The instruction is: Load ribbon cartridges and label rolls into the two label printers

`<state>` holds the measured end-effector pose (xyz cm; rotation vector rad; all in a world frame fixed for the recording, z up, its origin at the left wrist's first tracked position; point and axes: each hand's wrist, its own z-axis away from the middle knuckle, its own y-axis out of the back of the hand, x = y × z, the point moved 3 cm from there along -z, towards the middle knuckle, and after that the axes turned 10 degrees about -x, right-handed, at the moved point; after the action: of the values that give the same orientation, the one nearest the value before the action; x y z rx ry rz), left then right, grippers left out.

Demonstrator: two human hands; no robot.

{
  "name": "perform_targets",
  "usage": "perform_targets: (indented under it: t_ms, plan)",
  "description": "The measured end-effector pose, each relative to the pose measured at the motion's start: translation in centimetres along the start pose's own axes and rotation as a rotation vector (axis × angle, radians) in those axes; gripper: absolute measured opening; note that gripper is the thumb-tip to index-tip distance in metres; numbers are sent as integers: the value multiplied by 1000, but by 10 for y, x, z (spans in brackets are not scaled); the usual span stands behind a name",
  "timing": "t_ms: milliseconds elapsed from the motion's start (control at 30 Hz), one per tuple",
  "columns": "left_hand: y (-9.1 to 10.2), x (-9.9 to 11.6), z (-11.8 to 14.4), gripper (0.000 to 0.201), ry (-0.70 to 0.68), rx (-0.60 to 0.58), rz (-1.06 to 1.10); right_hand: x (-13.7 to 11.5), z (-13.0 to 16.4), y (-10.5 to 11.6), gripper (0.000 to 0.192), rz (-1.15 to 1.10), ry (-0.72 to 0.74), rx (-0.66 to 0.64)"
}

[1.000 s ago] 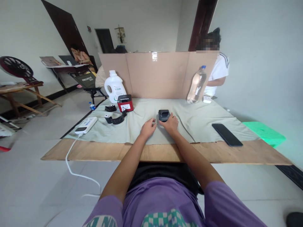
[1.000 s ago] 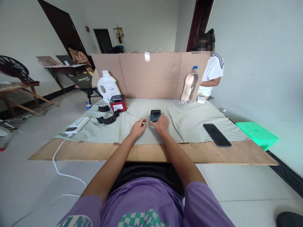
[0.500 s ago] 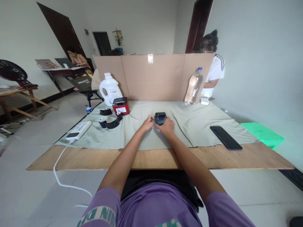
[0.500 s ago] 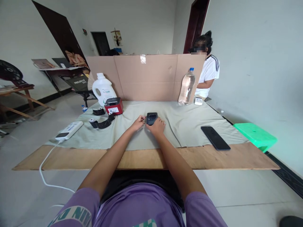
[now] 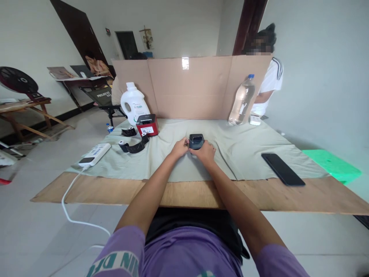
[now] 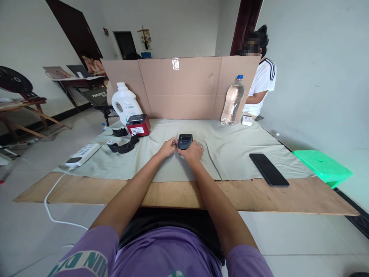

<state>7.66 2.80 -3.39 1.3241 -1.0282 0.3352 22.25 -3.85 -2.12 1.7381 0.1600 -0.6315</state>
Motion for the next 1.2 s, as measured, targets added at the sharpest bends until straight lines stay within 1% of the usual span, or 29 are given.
perform_targets:
  t_ms: [233, 367, 667, 833, 1200]
  plan:
    - [-2, 4, 9, 34, 36, 2, -100, -1, -1, 3, 74, 0, -13, -19]
    - [-3, 8, 12, 35, 50, 3, -140, 0, -1, 3, 74, 18, 6, 5]
    - [-1, 7, 10, 33, 51, -10, -174, 0, -1, -2, 75, 32, 4, 31]
    - [0, 5, 8, 33, 50, -21, -177, -2, 2, 0, 71, 43, 15, 8]
    - [1, 4, 6, 28, 49, -21, -192, -6, 5, 7, 75, 27, 2, -31]
